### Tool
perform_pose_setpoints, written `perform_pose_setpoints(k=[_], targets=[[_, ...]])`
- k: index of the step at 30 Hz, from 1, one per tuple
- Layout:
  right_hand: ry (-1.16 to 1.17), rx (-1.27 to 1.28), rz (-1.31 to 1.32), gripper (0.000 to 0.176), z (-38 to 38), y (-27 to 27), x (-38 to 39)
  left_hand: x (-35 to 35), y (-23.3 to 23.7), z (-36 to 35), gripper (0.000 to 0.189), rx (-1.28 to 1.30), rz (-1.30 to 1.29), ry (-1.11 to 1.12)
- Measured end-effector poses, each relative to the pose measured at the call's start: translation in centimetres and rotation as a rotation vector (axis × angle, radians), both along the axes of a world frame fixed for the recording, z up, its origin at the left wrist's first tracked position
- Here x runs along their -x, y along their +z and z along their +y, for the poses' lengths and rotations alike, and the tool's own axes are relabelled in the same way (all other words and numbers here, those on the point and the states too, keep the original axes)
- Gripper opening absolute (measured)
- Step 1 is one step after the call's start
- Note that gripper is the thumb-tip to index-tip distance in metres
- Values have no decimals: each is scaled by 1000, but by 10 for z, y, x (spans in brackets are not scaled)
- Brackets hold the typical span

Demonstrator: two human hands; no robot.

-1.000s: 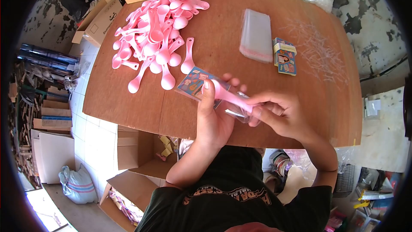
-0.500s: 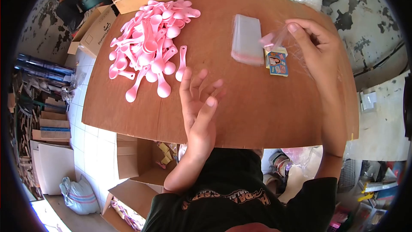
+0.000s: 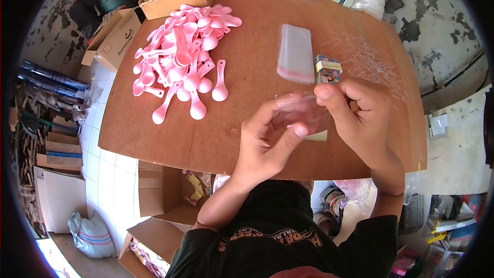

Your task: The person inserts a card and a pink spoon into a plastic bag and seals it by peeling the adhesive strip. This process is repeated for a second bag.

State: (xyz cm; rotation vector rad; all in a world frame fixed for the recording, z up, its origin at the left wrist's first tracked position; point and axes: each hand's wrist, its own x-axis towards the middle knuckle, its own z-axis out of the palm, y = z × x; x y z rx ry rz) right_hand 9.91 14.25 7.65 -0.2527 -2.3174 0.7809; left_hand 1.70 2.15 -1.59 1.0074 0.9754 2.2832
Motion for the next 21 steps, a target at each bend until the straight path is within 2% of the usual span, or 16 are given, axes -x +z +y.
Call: perform_pose_setpoints(k=[3,5,7,9,10,11,13,15,16,18,19,21], targets=[[13,26,-90,21,11,1,1,5,3,-9,23,127,-70,18],[-6,90,-46,17,6,0,4,4,13,-11,20,147,-116,47],[-24,152,-4,14,3,-1,4,3,20,-15,19,298,-83,121],[128,-395,236,14,5,0,3,4,22,-13,18,310,-97,142],[203,-473,188,20,7,-1,2,6,21,-14,18,324,-36,131],[199,-471,185,20,7,-2,2,6,20,-14,18,342,24,116],[196,-630,144,23,7,-4,4,4,26,-16,18,357,67,125],[176,-626,132,24,3,-4,1,8,28,-19,18,463,311,184],[179,-635,72,23,1,0,-1,8,28,-19,18,459,312,181],[181,-645,12,22,-1,3,-2,10,28,-19,16,489,538,323],[173,-715,-1,20,-1,4,-1,11,29,-20,16,486,539,320],[158,-787,-17,18,-2,5,-3,14,34,-22,16,493,733,351]])
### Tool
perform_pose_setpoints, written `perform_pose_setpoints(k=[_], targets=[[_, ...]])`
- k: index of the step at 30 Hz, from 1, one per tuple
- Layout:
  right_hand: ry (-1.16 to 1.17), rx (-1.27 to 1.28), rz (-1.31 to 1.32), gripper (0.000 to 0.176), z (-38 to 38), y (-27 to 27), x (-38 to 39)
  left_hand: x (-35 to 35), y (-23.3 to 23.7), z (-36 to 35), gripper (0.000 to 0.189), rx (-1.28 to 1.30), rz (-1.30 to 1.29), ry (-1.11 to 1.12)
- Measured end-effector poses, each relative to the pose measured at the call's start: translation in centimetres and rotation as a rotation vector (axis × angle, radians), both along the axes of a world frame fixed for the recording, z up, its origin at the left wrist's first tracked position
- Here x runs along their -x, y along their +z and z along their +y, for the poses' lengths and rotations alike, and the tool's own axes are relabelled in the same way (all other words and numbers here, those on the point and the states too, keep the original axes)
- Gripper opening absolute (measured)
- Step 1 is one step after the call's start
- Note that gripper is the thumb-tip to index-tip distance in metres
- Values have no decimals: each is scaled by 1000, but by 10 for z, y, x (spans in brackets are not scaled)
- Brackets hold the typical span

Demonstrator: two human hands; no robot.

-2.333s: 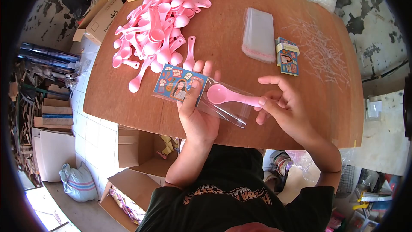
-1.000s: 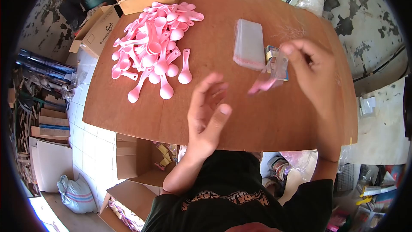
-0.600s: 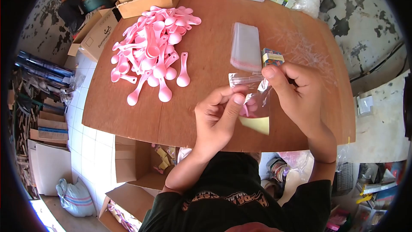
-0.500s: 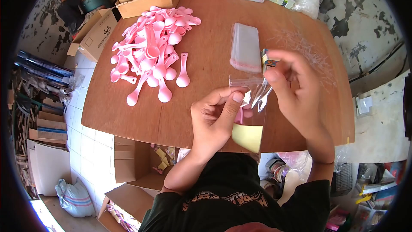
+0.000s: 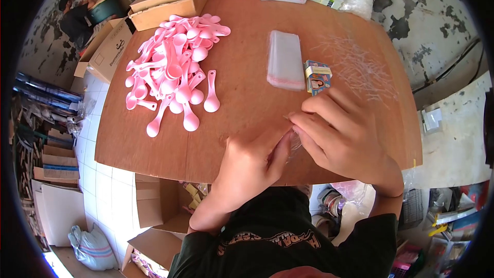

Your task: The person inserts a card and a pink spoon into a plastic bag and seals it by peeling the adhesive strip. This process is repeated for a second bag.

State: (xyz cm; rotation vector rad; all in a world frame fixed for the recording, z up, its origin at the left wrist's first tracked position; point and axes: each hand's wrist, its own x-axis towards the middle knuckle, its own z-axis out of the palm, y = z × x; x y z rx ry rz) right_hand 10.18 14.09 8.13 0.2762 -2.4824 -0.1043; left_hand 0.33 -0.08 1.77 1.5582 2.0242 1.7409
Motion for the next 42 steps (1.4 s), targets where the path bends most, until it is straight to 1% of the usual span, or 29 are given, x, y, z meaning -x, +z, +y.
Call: perform_pose_setpoints(k=[1,3,6,7,8,9,10,11,12,13,14,15,16,18,19,21,22,24,25,27,28,30,31,33,34,36,37,39,42], targets=[[-15,-10,-67,17,0,0,-2,2,0,-1,16,-2,1,-6],[-35,-25,-133,16,-1,2,-5,7,0,-4,18,33,169,-57],[-38,52,-219,18,-1,3,-3,10,1,-8,21,118,186,-138],[-7,197,-196,16,1,1,-2,10,-1,-9,21,114,186,-143],[24,343,-172,15,4,-2,0,10,-3,-9,20,70,98,-143],[19,341,-172,15,7,-6,1,10,-5,-9,18,27,9,-143],[72,579,-191,13,12,-9,1,10,-7,-11,18,26,9,-147],[127,817,-209,11,16,-12,2,10,-9,-12,19,4,-76,-160],[122,816,-209,11,20,-14,3,10,-11,-13,19,-17,-162,-173],[100,1146,-197,9,25,-15,3,10,-13,-13,19,-17,-165,-177],[75,1475,-178,8,31,-16,4,9,-14,-13,18,-144,-290,-121],[118,1621,-187,9,51,-22,7,9,-16,-12,17,-271,-415,-63],[151,1687,-164,9,72,-26,12,9,-18,-13,14,-341,-475,-12],[163,1802,-143,12,116,-30,25,12,-16,-13,12,-402,-463,114],[141,1848,-146,13,137,-32,31,17,-20,-13,12,-426,-378,143],[-275,1476,95,12,181,-48,46,19,-18,-14,13,-403,-354,158],[-273,1474,95,12,201,-62,49,20,-18,-14,13,-377,-333,175],[-497,287,326,9,232,-90,49,19,-18,-14,14,-352,-324,188],[-495,286,328,9,235,-98,47,19,-18,-14,15,-328,-315,201],[-507,226,-130,8,239,-110,43,22,-19,-14,15,-309,-304,192],[-506,227,-129,8,240,-111,43,22,-19,-15,16,-284,-296,181],[-398,72,-253,14,242,-115,42,22,-17,-12,14,-309,-326,172],[-398,73,-253,14,246,-117,42,22,-17,-10,13,-335,-359,163],[-410,492,-269,24,256,-120,38,22,-19,-8,12,-355,-397,147],[-412,494,-269,24,262,-117,35,22,-20,-7,11,-379,-433,131],[-428,505,-189,35,271,-106,30,23,-22,-5,10,-375,-445,110],[-426,505,-190,35,261,-91,29,23,-23,-5,9,-372,-456,92],[-415,804,-247,28,239,-52,20,23,-23,-3,10,-381,-454,86],[-401,894,-239,25,211,-7,6,22,-22,-4,10,-340,-476,88]])
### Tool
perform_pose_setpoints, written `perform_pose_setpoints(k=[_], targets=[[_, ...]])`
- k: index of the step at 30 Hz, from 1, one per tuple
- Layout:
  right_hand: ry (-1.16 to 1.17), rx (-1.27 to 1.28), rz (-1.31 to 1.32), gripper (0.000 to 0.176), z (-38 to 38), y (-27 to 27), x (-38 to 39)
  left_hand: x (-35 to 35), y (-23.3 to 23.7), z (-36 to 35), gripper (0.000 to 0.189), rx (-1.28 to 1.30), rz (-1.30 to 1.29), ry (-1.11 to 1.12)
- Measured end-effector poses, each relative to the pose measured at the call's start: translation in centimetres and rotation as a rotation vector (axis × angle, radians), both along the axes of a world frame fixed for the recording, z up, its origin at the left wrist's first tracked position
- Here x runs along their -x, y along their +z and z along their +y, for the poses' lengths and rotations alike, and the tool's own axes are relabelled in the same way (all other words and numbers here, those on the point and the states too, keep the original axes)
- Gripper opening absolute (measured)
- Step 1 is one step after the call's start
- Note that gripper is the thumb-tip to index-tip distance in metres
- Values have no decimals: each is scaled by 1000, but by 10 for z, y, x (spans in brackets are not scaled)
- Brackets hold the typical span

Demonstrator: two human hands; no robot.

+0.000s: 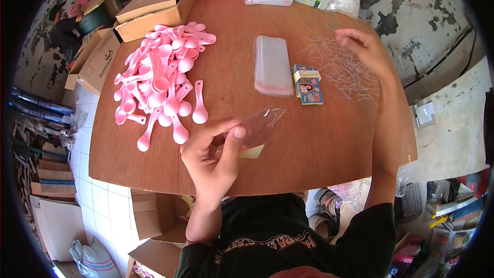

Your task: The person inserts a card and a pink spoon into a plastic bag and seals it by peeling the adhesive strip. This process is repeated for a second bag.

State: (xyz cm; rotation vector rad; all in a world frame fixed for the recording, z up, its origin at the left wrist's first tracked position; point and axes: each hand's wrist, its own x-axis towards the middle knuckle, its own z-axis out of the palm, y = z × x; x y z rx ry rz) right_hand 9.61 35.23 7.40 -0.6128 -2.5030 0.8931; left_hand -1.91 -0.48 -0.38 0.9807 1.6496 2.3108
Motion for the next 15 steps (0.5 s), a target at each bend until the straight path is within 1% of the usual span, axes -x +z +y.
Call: perform_pose_setpoints(k=[1,3,5,7,8,10,11,12,13,14,15], targets=[[70,-7,31,27,-13,4,-2,0,0,-1,10,47,-28,-1],[238,54,-29,32,-57,10,-4,1,-2,2,9,32,-70,-4],[505,142,-21,37,-103,-1,1,2,-5,6,9,21,-97,-38],[529,143,118,40,-157,-15,7,0,-2,12,10,17,-72,-39],[529,149,122,40,-176,-23,12,-2,-1,14,10,8,-50,-46],[457,254,268,30,-197,-35,19,-4,-1,17,9,-4,-51,-60],[457,256,268,30,-196,-35,18,-3,-4,17,14,-49,-4,-71],[462,139,331,23,-195,-34,19,-4,-5,16,19,-93,41,-80],[468,24,395,17,-195,-33,20,-3,-5,15,27,-174,33,-99],[410,92,511,9,-199,-24,18,-2,-4,14,36,-255,29,-115],[438,-12,470,8,-194,-14,17,3,-8,9,52,-237,75,-116]])
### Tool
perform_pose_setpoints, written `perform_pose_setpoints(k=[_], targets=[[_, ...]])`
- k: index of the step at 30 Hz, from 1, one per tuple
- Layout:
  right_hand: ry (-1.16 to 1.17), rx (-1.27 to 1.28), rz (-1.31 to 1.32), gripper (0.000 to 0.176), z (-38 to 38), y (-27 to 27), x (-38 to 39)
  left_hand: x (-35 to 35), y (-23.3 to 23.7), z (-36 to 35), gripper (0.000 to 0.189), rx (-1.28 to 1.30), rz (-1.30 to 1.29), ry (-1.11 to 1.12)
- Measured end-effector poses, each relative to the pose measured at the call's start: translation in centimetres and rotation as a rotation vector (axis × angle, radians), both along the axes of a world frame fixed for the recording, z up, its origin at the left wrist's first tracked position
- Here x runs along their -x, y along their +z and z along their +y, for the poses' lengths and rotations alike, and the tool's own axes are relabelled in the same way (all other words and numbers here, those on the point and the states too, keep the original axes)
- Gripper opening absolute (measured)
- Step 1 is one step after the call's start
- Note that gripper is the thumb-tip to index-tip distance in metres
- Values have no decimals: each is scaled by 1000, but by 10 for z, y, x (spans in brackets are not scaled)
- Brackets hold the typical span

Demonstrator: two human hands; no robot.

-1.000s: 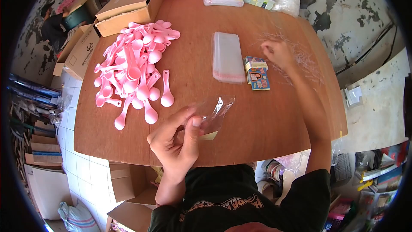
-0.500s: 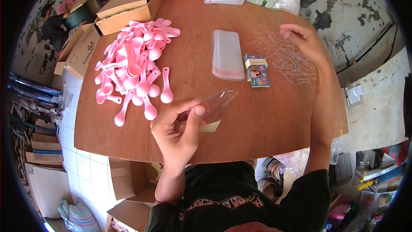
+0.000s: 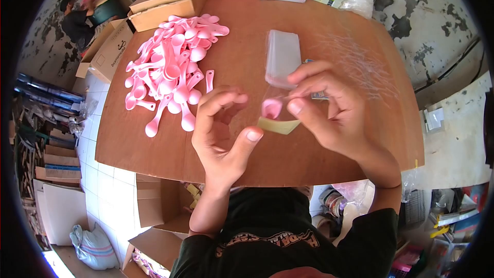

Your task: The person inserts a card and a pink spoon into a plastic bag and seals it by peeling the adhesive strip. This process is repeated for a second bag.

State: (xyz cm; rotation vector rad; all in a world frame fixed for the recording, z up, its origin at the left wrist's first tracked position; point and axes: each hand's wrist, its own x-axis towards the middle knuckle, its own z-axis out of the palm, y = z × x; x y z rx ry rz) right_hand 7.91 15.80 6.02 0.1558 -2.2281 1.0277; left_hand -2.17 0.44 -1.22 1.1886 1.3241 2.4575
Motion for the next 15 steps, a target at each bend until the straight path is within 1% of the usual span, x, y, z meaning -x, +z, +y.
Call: perform_pose_setpoints(k=[1,2,4,5,7,8,10,11,13,14,15], targets=[[3,-112,-18,7,6,6,-1,0,-1,-2,52,4,1,10],[14,-113,-15,7,9,3,-1,1,-1,-2,54,43,6,-3],[109,-22,-174,5,14,-8,3,2,0,0,59,171,17,-34],[113,-24,-168,5,13,-8,3,2,-3,3,60,247,79,-29],[54,89,-174,7,9,-9,-1,-2,-2,9,59,322,178,-37],[55,90,-175,7,8,-8,-1,-5,-3,11,59,323,177,-36],[98,161,-218,6,6,-6,-3,-10,-7,12,52,292,36,-130],[93,163,-216,6,7,-8,-4,-11,-8,12,52,295,38,-135],[127,199,-224,11,11,-12,-5,-12,-10,11,46,251,-147,-241],[127,198,-225,11,9,-11,-6,-11,-10,10,44,267,-150,-234],[107,356,-245,15,6,-10,-7,-11,-10,9,44,265,-151,-231]])
